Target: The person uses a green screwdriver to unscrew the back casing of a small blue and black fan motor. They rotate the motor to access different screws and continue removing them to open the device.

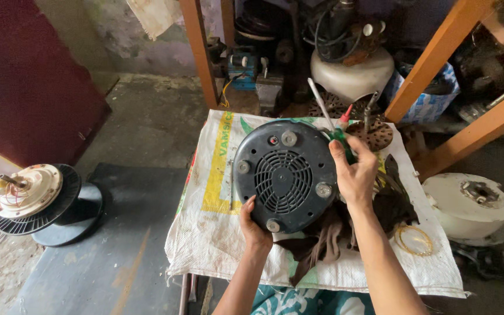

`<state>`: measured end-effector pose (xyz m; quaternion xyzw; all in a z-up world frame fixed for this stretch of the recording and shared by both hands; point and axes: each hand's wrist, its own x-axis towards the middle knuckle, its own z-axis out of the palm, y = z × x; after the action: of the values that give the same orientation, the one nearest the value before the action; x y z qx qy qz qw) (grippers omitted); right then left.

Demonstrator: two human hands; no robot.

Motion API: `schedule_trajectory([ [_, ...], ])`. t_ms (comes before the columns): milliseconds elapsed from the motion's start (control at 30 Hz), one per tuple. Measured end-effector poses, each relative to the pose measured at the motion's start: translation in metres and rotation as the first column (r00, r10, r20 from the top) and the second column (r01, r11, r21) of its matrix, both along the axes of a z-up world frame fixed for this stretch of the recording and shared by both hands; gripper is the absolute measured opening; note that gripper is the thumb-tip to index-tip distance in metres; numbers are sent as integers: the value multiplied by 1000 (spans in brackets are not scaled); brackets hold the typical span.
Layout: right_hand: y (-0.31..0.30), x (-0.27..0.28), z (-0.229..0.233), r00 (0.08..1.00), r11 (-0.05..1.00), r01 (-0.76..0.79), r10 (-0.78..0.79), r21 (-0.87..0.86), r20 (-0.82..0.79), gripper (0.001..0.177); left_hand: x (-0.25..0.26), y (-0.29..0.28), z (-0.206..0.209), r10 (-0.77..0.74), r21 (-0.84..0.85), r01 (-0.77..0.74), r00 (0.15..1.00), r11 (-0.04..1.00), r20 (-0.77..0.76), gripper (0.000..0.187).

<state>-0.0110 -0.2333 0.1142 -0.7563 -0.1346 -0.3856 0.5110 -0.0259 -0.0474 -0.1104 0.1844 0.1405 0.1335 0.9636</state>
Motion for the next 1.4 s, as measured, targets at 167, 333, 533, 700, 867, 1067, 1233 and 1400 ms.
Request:
schedule_trajectory([
  [167, -15, 3, -25, 992, 993, 60, -47, 106, -120, 36, -32, 3, 52, -152, 232, 168, 985, 958, -86, 43],
  [333, -21, 11, -33, 984, 989, 58, -33, 139, -174, 30, -48, 10, 97, -269, 492, 216, 962, 843, 38, 55],
  [533, -30, 38, -21, 993, 990, -43, 57, 138, -100, 24, -30, -2, 104, -250, 395, 171, 956, 903, 156, 67],
  [700, -28, 62, -10, 982, 980, -172, 179, 101, -65, 27, -6, -13, 84, -239, 344, 179, 961, 922, 141, 71],
  [867, -23, 62, -8, 983, 985, -162, 166, 58, -73, 28, -4, -16, 71, -218, 358, 159, 967, 920, 131, 72],
  [1067, -16, 36, -8, 993, 994, -80, 86, 71, -76, 32, -14, -12, 65, -250, 446, 171, 961, 879, 123, 67],
  [1233, -11, -1, -10, 985, 988, 129, -117, 87, -126, 32, -33, -14, 76, -244, 506, 190, 969, 841, 43, 76],
  [1400, -13, -43, -30, 996, 990, 86, -84, 114, -24, 27, -41, -14, 82, -214, 526, 156, 976, 836, 51, 81],
])
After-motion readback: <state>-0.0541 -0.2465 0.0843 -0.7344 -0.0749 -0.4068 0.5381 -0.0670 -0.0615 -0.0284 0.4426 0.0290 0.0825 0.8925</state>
